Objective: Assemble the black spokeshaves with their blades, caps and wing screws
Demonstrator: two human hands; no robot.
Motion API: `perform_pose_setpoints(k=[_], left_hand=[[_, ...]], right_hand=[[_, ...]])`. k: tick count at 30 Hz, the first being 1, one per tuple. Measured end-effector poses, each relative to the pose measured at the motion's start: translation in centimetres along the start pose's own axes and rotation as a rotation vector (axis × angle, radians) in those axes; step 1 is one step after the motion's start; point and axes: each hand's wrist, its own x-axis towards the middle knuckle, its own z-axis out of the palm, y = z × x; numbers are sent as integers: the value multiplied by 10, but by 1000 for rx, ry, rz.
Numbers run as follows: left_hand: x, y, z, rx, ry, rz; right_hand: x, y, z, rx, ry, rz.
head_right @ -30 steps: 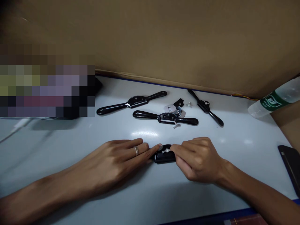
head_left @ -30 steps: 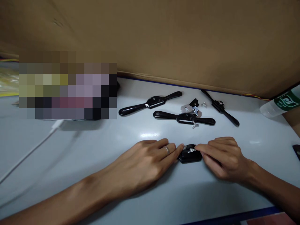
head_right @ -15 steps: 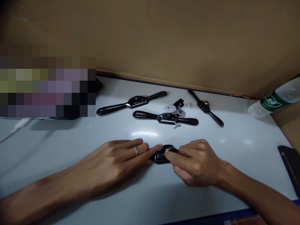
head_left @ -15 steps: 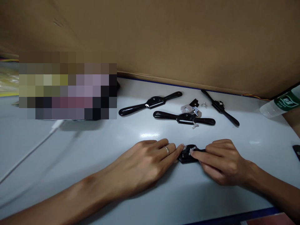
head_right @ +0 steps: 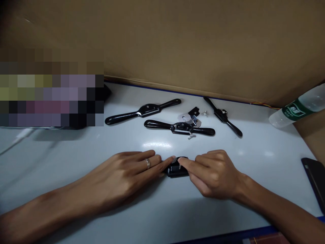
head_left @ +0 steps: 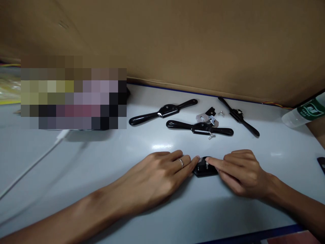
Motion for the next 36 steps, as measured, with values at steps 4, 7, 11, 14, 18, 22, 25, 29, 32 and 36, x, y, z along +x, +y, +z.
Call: perform_pose_setpoints(k=[4,7,11,14,18,22,25,29,32,36], left_hand=[[-2,0,2,1,-1,-6],[-2,0,3,2,-4,-2],[-1,0,2,0,-8,-2],[-2,0,3,3,-6,-4],[-2,0,3,-4,-3,-6],[-1,0,3,-7,-13,-1],[-1,-1,3,-1,-11,0],[-1,0,3,5,-5,-5],[0,0,2,3,1,-5],[0,0,1,5,-5,-3]], right_hand=[[0,0,0,9,17,32],[-1,-1,0,21,23,46],[-1,0,2,34,29,52],[0,0,2,36,31,59],[0,-1,1,49,25,57],[-1,-1,1,54,17,43],[-1,-1,1,48,18,36],[0,-2,2,48,12,23],[0,-2,2,56,5,24],[-2,-2,2,62,-1,24]])
